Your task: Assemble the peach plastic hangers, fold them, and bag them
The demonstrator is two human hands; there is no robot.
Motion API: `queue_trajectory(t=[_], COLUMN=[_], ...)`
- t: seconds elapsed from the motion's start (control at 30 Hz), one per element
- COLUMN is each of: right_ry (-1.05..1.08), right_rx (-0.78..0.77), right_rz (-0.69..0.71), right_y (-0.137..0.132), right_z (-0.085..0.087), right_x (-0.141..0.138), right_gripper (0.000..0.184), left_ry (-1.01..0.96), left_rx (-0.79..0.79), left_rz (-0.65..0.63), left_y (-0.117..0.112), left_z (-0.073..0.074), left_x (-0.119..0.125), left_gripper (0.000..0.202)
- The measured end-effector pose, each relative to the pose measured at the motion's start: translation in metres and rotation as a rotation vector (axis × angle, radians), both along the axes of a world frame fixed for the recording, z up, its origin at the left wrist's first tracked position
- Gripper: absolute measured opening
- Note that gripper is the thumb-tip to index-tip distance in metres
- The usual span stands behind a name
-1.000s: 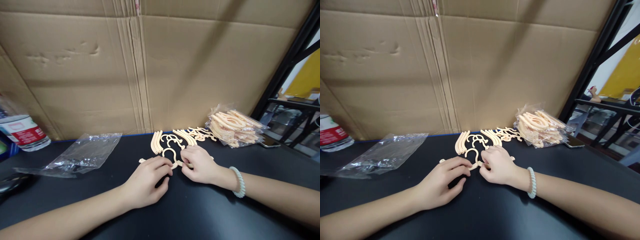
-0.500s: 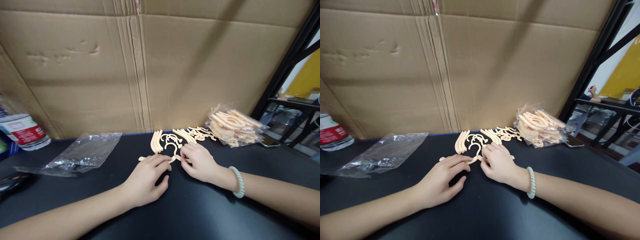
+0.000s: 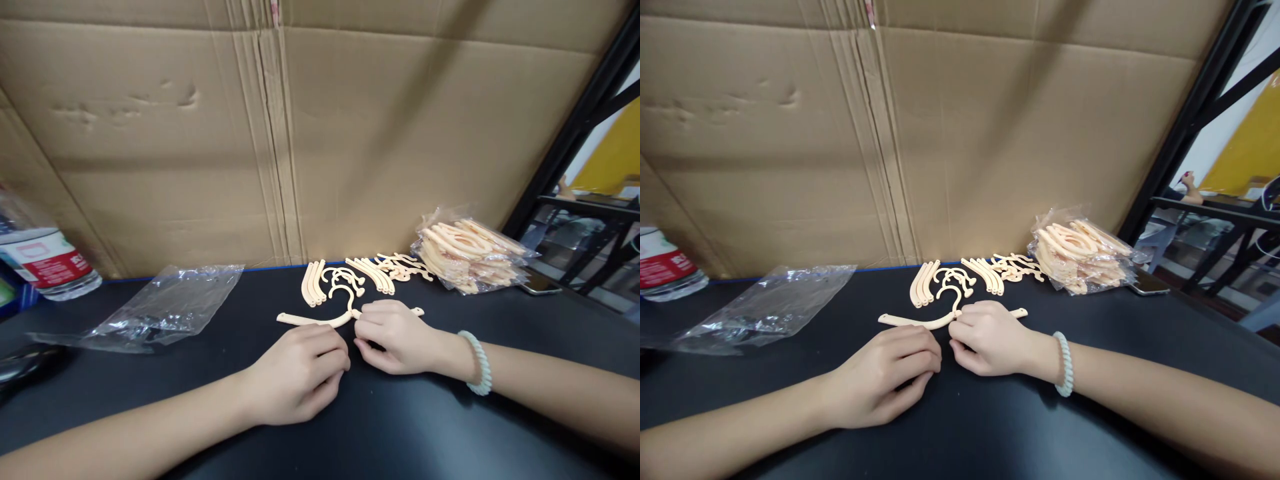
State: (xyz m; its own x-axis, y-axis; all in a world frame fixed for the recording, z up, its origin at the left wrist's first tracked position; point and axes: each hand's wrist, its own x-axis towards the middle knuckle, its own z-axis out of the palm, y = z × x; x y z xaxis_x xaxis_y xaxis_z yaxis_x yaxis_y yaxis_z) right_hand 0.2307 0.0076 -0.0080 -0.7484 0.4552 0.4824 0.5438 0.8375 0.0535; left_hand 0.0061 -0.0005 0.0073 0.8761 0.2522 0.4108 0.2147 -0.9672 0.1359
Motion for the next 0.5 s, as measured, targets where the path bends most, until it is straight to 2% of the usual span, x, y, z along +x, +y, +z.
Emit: queue_trajectory(t=[0.5], right_ry=[0.028], right_rx=[-0.050], right_rz=[-0.176], right_y=[0.0005], right_z=[0.0001], right_x=[-0.0019], right_gripper=[0.015], left_ry=[0.013], left_rx=[-0.047], left_rz=[0.020], left_y=[-0.0007], left_z=[0.0001], left_x=[0.0008], left_gripper=[0.020])
